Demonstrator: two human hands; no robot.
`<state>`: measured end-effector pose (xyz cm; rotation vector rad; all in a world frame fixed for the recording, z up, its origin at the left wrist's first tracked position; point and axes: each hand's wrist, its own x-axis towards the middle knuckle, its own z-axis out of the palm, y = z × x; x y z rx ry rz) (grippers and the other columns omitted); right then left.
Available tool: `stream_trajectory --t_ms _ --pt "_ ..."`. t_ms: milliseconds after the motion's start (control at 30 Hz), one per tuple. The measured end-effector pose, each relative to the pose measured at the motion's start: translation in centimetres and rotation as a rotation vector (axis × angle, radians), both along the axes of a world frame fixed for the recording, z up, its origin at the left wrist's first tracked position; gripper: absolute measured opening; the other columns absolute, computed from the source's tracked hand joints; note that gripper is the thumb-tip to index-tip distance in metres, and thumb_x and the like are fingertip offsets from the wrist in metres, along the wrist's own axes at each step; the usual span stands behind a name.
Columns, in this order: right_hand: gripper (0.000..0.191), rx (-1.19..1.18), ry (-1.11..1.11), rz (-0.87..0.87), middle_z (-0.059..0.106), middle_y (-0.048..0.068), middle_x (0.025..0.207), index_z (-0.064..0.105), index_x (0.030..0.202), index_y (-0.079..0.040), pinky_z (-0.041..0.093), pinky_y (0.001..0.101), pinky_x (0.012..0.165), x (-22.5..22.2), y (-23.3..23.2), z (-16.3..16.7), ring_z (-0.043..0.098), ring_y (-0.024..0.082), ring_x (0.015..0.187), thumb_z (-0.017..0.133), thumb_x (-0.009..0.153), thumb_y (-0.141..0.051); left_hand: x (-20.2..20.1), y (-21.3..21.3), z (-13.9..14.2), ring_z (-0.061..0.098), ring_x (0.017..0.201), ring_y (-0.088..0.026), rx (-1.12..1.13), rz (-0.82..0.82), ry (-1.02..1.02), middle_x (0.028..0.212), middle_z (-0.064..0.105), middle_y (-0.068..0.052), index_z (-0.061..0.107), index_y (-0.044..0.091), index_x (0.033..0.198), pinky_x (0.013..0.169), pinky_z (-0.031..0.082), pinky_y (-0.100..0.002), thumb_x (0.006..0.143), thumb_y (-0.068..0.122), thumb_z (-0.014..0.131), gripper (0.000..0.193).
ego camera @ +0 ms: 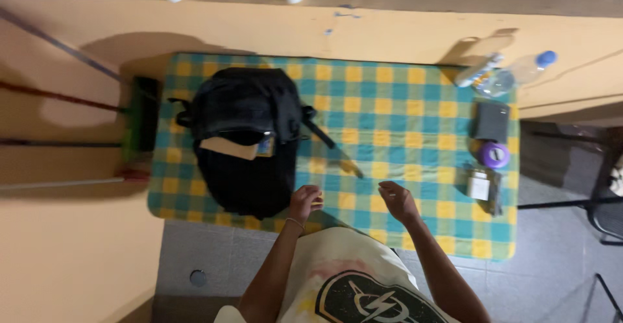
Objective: The person opens a black backpack on a table, places a water bottle inside, and zips it. They then reopen the backpack and take out a notebook, phone, wallet, tape roll, bottle, and card, laying the items on the table.
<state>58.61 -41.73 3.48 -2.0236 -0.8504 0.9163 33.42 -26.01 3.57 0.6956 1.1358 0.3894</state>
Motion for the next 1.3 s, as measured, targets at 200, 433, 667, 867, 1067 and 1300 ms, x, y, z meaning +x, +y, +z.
stream_trajectory --t_ms 200,433,667,867,1067,1300 --pt "0.028 0.061 -0.006 -0.056 0.08 0.014 0.102 0.073 0.117 -0.003 0.06 0.0349 0.079 -6.5 5.3 -0.7 0.078 0.022 0.095 0.07 0.095 -0.019 -9.9 6.8 -0.1 0.071 0.074 -0.019 0.27 -0.013 0.116 0.089 0.074 -0.008 0.073 0.005 0.102 0.065 0.061 -0.034 0.092 0.017 0.072 0.015" --pt "0.026 0.064 -0.022 -0.178 0.078 0.014 0.106 0.074 0.117 -0.004 0.058 0.0355 0.08 -18.9 14.0 -0.6 0.076 0.023 0.098 0.072 0.094 -0.017 -17.7 20.5 3.6 0.069 0.098 -0.033 1.359 -0.249 0.513 0.101 0.072 -0.013 0.07 0.008 0.11 0.086 0.056 -0.045 0.092 0.018 0.074 0.02" --pt "0.023 0.354 -0.301 0.127 0.072 0.019 0.114 0.071 0.114 -0.004 0.056 0.0437 0.092 -27.9 24.8 5.0 0.068 0.039 0.108 0.067 0.092 -0.007 -16.7 28.5 7.2 0.052 0.124 -0.039 1.668 -0.497 0.653 0.127 0.055 -0.018 0.061 0.009 0.126 0.104 0.036 -0.059 0.083 0.025 0.078 0.049" --pt "0.032 0.3 -0.467 0.337 0.069 0.022 0.121 0.066 0.123 -0.005 0.053 0.0494 0.094 -28.9 33.8 5.2 0.064 0.043 0.115 0.056 0.093 -0.008 -14.2 31.5 5.9 0.055 0.117 -0.038 1.591 -0.653 0.745 0.115 0.061 -0.015 0.062 0.01 0.111 0.095 0.04 -0.059 0.087 0.025 0.074 0.031" --pt "0.036 -0.334 -0.486 0.426 0.066 0.02 0.13 0.064 0.129 -0.01 0.049 0.0516 0.105 -27.7 41.3 5.5 0.062 0.039 0.124 0.048 0.099 -0.02 -13.0 31.3 5.3 0.06 0.093 -0.042 1.568 -0.427 0.415 0.096 0.063 -0.017 0.063 0.008 0.105 0.084 0.047 -0.057 0.094 0.02 0.066 0.017" --pt "0.036 -0.155 -0.759 0.426 0.066 0.018 0.13 0.065 0.129 -0.012 0.049 0.0509 0.104 -26.4 46.7 7.2 0.063 0.038 0.123 0.049 0.098 -0.023 -14.6 29.8 5.2 0.06 0.095 -0.042 1.517 -0.417 0.273 0.099 0.063 -0.019 0.061 0.004 0.111 0.083 0.045 -0.056 0.095 0.02 0.066 0.023"
